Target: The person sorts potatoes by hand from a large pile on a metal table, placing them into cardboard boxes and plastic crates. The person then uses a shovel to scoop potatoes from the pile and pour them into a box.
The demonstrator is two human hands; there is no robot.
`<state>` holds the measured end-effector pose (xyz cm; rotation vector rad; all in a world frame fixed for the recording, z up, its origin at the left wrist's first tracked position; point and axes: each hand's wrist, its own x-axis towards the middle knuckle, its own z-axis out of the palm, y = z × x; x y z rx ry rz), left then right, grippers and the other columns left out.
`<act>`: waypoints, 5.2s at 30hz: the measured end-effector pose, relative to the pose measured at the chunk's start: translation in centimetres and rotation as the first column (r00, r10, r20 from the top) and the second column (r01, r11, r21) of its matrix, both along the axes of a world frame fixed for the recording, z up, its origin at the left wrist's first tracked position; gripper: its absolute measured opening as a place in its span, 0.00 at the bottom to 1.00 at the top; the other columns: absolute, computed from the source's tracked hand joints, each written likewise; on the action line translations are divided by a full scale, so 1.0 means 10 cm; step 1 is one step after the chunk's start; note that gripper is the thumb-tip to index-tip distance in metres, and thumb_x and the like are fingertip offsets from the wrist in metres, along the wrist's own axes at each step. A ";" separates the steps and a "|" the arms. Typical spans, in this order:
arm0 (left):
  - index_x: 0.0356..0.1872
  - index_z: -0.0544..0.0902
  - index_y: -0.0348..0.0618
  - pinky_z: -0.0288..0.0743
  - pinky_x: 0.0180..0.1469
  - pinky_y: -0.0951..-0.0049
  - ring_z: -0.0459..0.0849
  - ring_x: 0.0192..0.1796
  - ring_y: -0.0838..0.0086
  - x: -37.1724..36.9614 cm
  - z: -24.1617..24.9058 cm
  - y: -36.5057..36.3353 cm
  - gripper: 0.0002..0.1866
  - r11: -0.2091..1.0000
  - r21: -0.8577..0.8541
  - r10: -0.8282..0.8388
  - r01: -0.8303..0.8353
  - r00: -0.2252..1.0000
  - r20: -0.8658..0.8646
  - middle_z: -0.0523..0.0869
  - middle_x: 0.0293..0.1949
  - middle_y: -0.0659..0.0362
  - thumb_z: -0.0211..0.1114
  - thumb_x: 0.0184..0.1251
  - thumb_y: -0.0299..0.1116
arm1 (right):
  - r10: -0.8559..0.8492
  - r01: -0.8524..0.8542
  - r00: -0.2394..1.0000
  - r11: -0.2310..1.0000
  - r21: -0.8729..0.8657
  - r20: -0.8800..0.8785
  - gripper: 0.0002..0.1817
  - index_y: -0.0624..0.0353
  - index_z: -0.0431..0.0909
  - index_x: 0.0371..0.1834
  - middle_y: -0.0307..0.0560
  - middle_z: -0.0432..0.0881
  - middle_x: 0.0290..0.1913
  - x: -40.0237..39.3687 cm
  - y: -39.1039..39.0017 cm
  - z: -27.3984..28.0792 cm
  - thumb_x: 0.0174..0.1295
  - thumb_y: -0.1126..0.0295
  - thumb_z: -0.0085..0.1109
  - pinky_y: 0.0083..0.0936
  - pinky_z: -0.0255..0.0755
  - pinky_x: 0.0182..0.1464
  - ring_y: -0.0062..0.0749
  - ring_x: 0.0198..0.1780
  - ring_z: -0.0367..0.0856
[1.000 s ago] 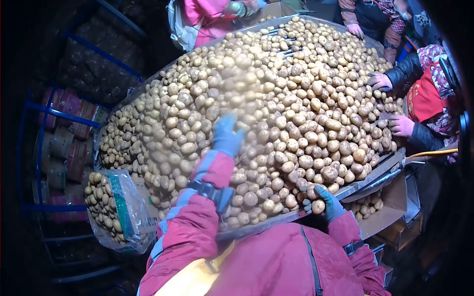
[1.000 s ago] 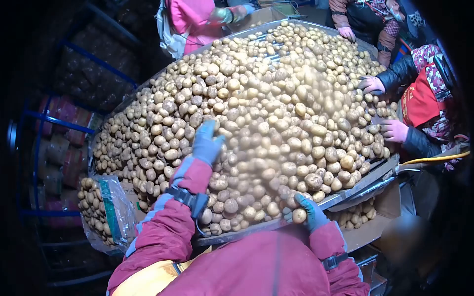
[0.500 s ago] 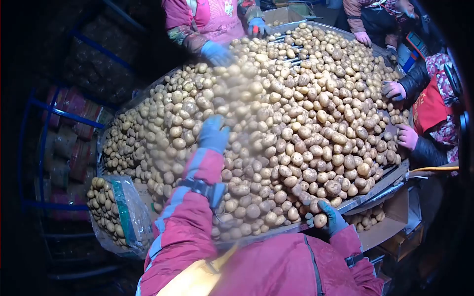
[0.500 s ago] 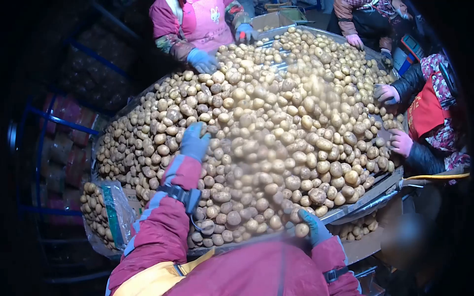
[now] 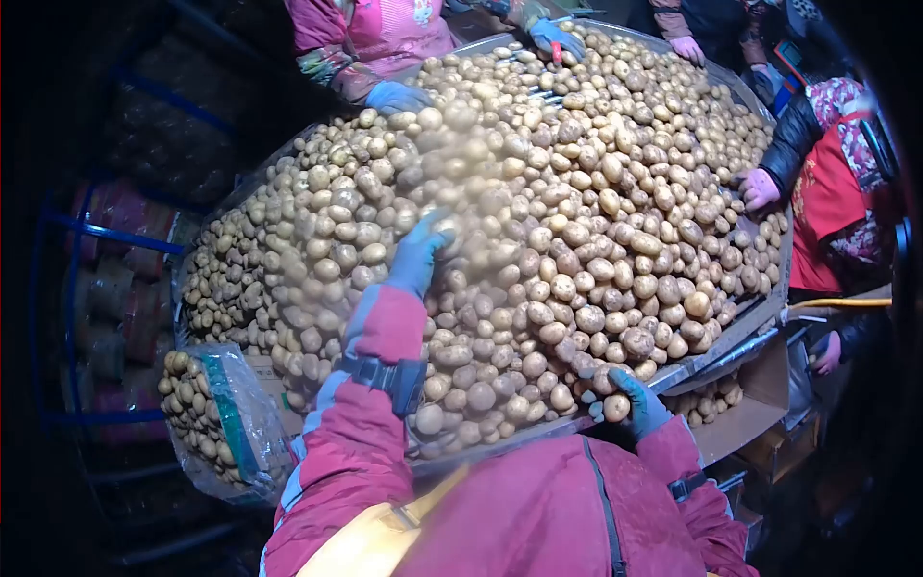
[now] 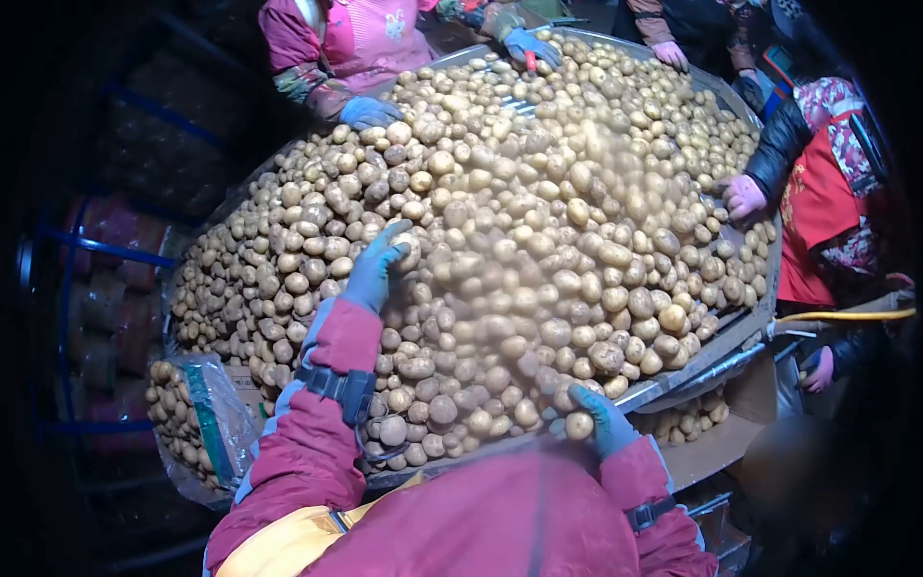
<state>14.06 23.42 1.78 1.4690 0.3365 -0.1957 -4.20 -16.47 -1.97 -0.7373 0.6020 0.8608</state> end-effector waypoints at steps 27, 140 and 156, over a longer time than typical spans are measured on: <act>0.84 0.48 0.43 0.64 0.74 0.68 0.66 0.76 0.64 -1.91 0.42 -2.51 0.43 0.727 -0.046 -0.685 0.685 0.717 -0.127 0.55 0.82 0.50 0.60 0.78 0.45 | -0.534 0.499 0.844 0.754 0.427 -0.043 0.29 0.53 0.71 0.69 0.50 0.81 0.60 -0.39 -0.38 0.31 0.71 0.51 0.64 0.45 0.84 0.57 0.42 0.56 0.85; 0.78 0.64 0.37 0.67 0.76 0.60 0.76 0.73 0.61 -1.92 -0.36 -3.07 0.38 0.528 0.111 -0.845 0.842 0.534 -0.032 0.76 0.72 0.47 0.41 0.84 0.60 | -0.729 0.764 0.645 0.610 -0.209 0.229 0.24 0.62 0.77 0.67 0.57 0.89 0.45 -2.29 -2.06 0.28 0.76 0.59 0.57 0.33 0.85 0.41 0.40 0.35 0.90; 0.73 0.71 0.38 0.75 0.69 0.62 0.82 0.65 0.61 -2.12 -0.24 -2.97 0.38 0.684 0.006 -0.719 0.730 0.675 -0.165 0.81 0.66 0.46 0.47 0.81 0.63 | -0.817 0.833 0.550 0.524 -0.175 0.173 0.32 0.63 0.68 0.73 0.54 0.87 0.49 -3.20 -2.34 -0.31 0.74 0.53 0.60 0.32 0.86 0.44 0.38 0.41 0.89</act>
